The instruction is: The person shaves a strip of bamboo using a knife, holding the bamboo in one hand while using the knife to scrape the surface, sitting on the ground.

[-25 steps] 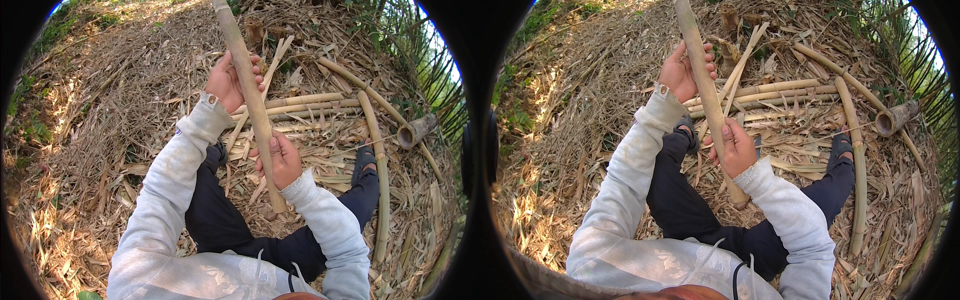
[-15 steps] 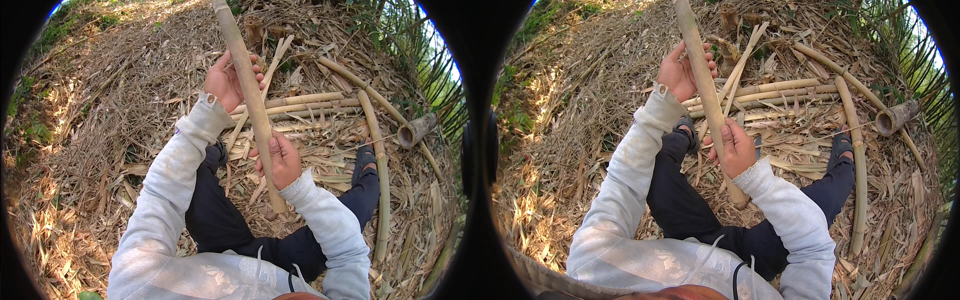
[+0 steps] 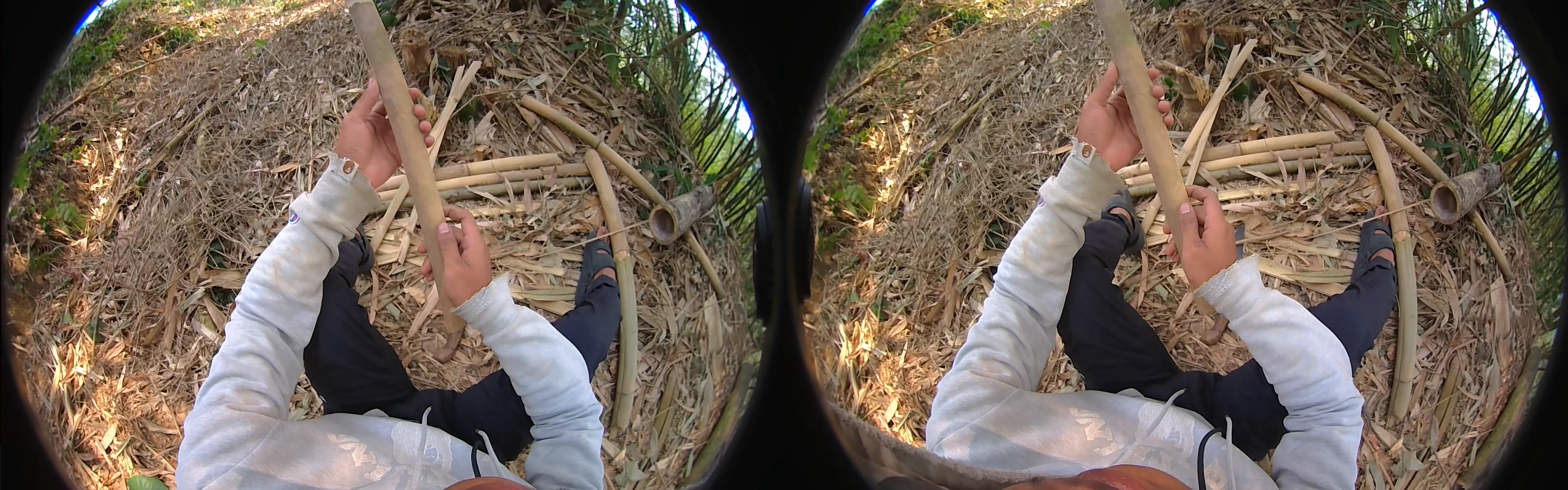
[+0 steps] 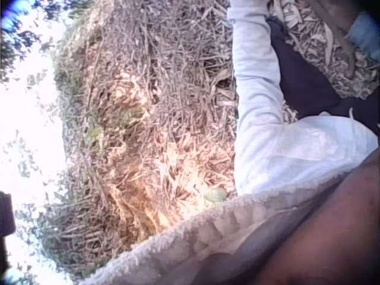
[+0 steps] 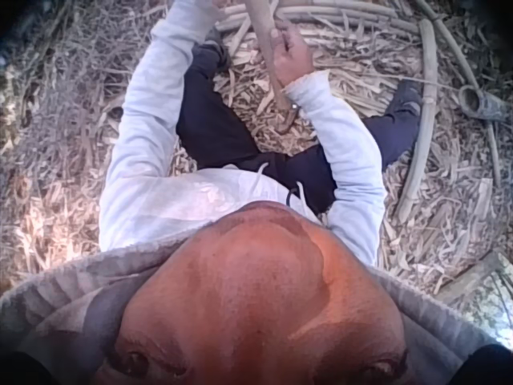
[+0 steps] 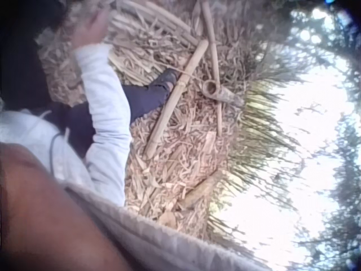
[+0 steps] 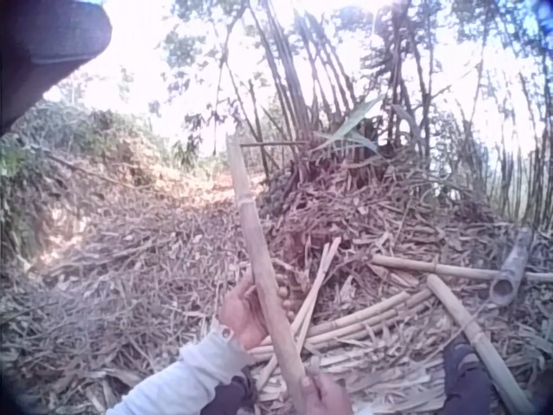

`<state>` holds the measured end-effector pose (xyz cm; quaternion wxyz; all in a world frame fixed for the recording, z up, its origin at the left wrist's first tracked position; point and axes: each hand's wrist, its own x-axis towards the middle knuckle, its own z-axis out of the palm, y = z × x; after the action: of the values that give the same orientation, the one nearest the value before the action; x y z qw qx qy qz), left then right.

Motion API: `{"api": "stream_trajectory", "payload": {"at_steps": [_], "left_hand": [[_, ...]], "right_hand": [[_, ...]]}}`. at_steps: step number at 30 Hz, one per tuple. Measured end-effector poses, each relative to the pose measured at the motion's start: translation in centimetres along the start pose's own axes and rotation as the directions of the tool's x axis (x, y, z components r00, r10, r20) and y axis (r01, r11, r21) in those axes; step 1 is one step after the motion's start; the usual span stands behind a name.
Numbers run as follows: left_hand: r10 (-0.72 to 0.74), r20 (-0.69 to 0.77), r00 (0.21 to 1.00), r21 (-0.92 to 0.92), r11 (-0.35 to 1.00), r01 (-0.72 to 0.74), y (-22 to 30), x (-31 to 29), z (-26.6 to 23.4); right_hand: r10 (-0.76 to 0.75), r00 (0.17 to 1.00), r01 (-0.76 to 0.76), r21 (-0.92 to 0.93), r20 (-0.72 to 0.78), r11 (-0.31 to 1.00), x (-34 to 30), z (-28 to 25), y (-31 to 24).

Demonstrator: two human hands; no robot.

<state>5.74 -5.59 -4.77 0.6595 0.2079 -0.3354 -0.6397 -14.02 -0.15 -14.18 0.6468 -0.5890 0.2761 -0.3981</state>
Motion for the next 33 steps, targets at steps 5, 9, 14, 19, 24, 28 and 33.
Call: {"api": "stream_trajectory", "payload": {"at_steps": [5,9,14,19,24,28,33], "left_hand": [[0.014,-0.022,1.000,0.094,0.996,-0.011,-0.1,0.0,0.3],[0.031,-0.038,0.999,0.156,0.987,-0.025,-0.2,0.1,0.5],[0.080,-0.097,0.992,0.240,0.969,-0.055,-0.3,-0.3,1.3],[0.485,-0.408,0.774,0.658,0.744,-0.119,1.1,-1.3,1.6],[0.466,0.610,0.641,0.758,-0.579,-0.300,4.4,-5.1,4.9],[-0.127,0.364,0.923,0.421,-0.861,-0.285,7.0,-9.4,9.0],[-0.566,-0.284,0.774,0.887,-0.462,-0.012,8.4,-12.9,5.6]], "right_hand": [[-0.299,0.943,0.224,-0.385,-0.148,0.896,-0.6,0.8,-0.2],[-0.320,0.933,0.227,-0.418,-0.167,0.880,-0.3,0.5,0.2],[-0.396,0.905,0.256,-0.547,-0.154,0.797,0.0,-0.3,0.0],[-0.694,0.720,0.452,-0.753,-0.009,0.478,1.9,-2.8,-0.5],[-0.741,0.623,0.558,-0.807,0.250,0.196,2.2,-5.5,-3.2],[-0.718,0.553,0.637,-0.770,0.424,0.036,0.5,-6.6,-6.6],[-0.733,0.475,0.670,-0.740,0.488,-0.059,-1.6,-6.4,-9.5]]}}
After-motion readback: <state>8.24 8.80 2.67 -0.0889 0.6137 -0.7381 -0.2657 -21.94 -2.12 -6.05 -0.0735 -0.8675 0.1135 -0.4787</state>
